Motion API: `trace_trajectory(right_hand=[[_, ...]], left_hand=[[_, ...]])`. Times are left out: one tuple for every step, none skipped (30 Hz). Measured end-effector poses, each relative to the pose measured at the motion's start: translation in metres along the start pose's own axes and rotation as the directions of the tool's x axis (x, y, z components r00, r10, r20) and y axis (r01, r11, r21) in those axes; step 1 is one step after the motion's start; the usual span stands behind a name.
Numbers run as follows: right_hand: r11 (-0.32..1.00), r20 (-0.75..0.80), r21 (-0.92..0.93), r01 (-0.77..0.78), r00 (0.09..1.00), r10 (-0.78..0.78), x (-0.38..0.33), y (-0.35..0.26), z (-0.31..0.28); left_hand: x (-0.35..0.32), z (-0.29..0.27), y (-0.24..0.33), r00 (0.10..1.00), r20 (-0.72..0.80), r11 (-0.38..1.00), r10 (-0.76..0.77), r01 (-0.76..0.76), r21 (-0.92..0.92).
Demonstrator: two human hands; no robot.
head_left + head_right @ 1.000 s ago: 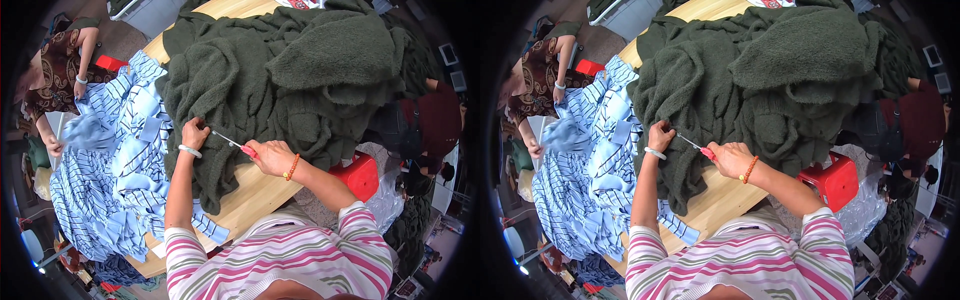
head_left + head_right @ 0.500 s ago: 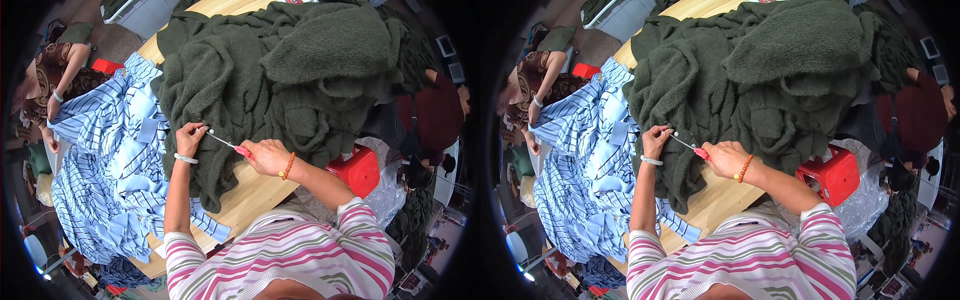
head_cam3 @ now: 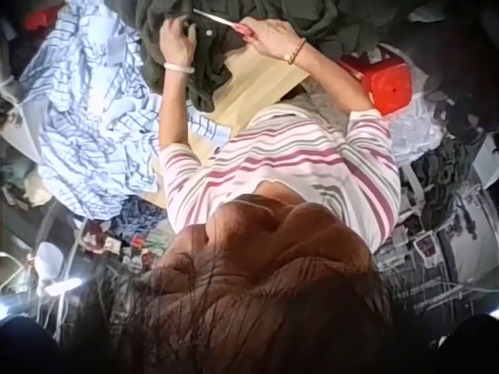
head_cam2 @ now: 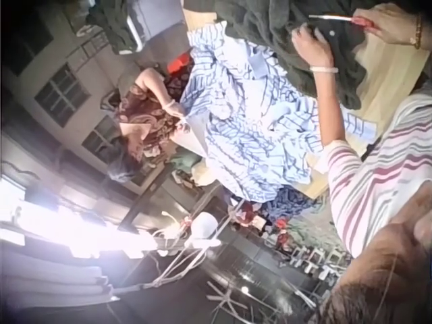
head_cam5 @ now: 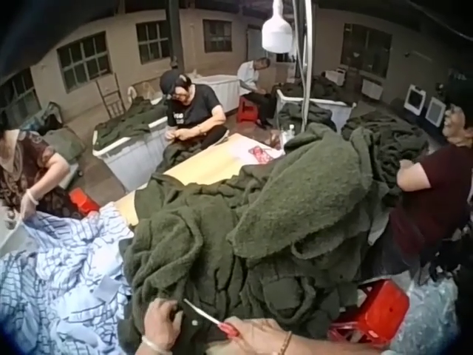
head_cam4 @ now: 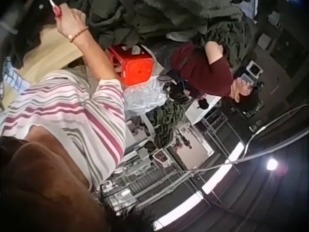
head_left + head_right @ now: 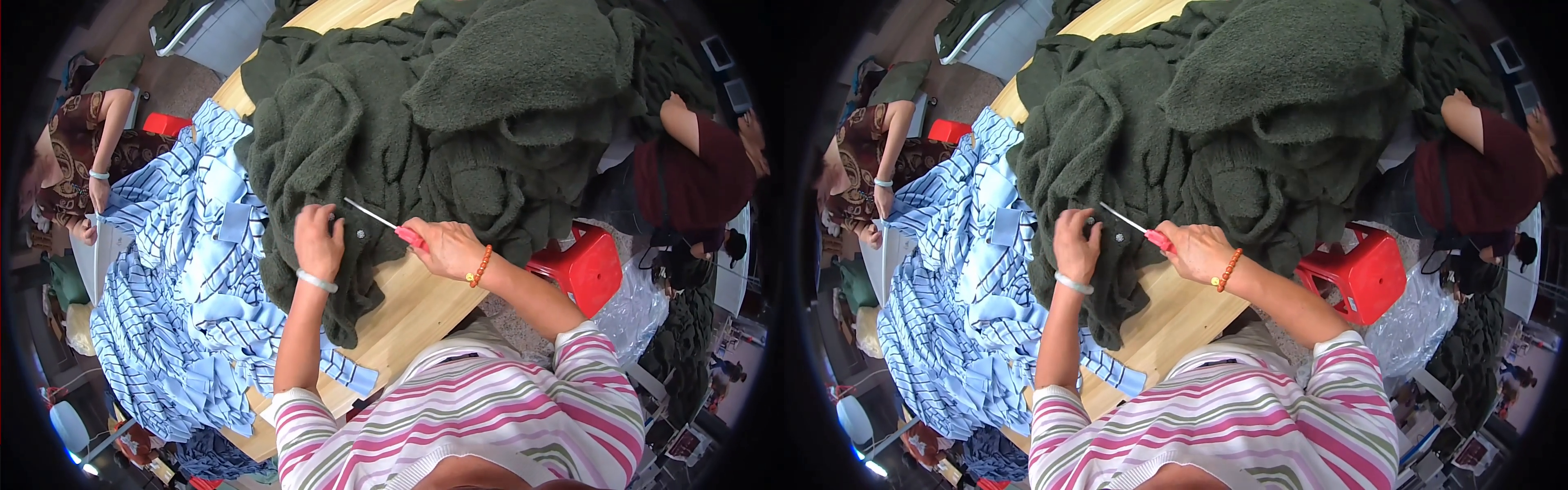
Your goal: Trimming loose threads from finished garments using scissors and then folding them.
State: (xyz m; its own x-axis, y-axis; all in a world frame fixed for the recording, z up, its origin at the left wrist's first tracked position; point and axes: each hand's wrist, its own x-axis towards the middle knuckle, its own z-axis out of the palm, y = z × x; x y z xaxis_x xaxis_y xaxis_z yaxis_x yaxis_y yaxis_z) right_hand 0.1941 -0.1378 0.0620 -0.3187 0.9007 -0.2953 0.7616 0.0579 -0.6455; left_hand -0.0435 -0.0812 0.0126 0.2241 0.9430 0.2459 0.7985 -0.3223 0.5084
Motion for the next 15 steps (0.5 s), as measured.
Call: trace_trajectory(right_hand=[[1.000,0.004,-0.003,-0.014,1.000,0.014,-0.002,0.001,0.000],[0.999,0.017,-0.050,-0.008,1.000,0.009,-0.004,0.001,0.001],[0.999,0.016,-0.052,-0.008,1.000,0.009,-0.006,0.001,0.002],[0.997,0.043,-0.070,-0.014,0.999,0.017,-0.008,0.001,0.003],[0.996,0.070,-0.087,-0.018,0.997,0.024,-0.009,0.001,0.004],[0.993,0.076,-0.120,-0.007,0.997,0.016,-0.010,0.004,0.008],[0.993,0.074,-0.116,-0.017,0.997,0.026,-0.012,0.007,0.010],[0.988,0.108,-0.153,-0.007,0.994,0.024,-0.013,0.008,0.010],[0.982,0.146,-0.189,0.012,0.989,0.016,-0.012,0.005,0.011],[0.990,0.168,-0.141,-0.005,0.985,0.029,-0.013,-0.003,0.005],[0.991,0.170,-0.136,-0.007,0.985,0.030,-0.013,-0.004,0.005],[0.992,0.163,-0.129,0.003,0.986,0.018,-0.013,-0.005,0.005],[0.992,0.156,-0.122,0.014,0.988,0.005,-0.012,-0.007,0.006],[0.993,0.155,-0.119,0.014,0.988,0.005,-0.012,-0.009,0.006],[0.992,0.184,-0.126,0.013,0.983,0.010,-0.011,-0.010,0.007]], left_hand=[[0.000,0.008,-0.004,0.996,0.080,0.999,-0.031,0.031,-0.006],[0.000,0.019,-0.011,0.995,0.093,0.999,-0.029,0.027,0.023],[0.000,0.027,-0.015,0.995,0.091,0.999,-0.027,0.025,0.022],[0.000,0.033,-0.020,0.992,0.093,0.994,-0.085,0.078,0.072],[-0.001,0.038,-0.026,0.985,0.093,0.984,-0.143,0.132,0.123],[0.001,0.039,-0.025,0.979,0.103,0.983,-0.173,0.166,0.073],[0.002,0.040,-0.026,0.979,0.113,0.985,-0.167,0.160,0.070],[0.003,0.041,-0.029,0.980,0.128,0.987,-0.154,0.147,0.062],[0.003,0.040,-0.035,0.979,0.139,0.989,-0.146,0.140,0.058],[0.002,0.040,-0.039,0.985,0.104,0.991,-0.135,0.132,0.038],[0.001,0.039,-0.042,0.985,0.109,0.990,-0.136,0.132,0.041],[0.001,0.036,-0.044,0.978,0.133,0.986,-0.163,0.167,-0.019],[0.002,0.033,-0.045,0.969,0.158,0.976,-0.190,0.204,-0.078],[0.001,0.035,-0.052,0.972,0.144,0.960,-0.184,0.209,-0.184],[0.001,0.033,-0.049,0.973,0.146,0.961,-0.182,0.207,-0.184]])
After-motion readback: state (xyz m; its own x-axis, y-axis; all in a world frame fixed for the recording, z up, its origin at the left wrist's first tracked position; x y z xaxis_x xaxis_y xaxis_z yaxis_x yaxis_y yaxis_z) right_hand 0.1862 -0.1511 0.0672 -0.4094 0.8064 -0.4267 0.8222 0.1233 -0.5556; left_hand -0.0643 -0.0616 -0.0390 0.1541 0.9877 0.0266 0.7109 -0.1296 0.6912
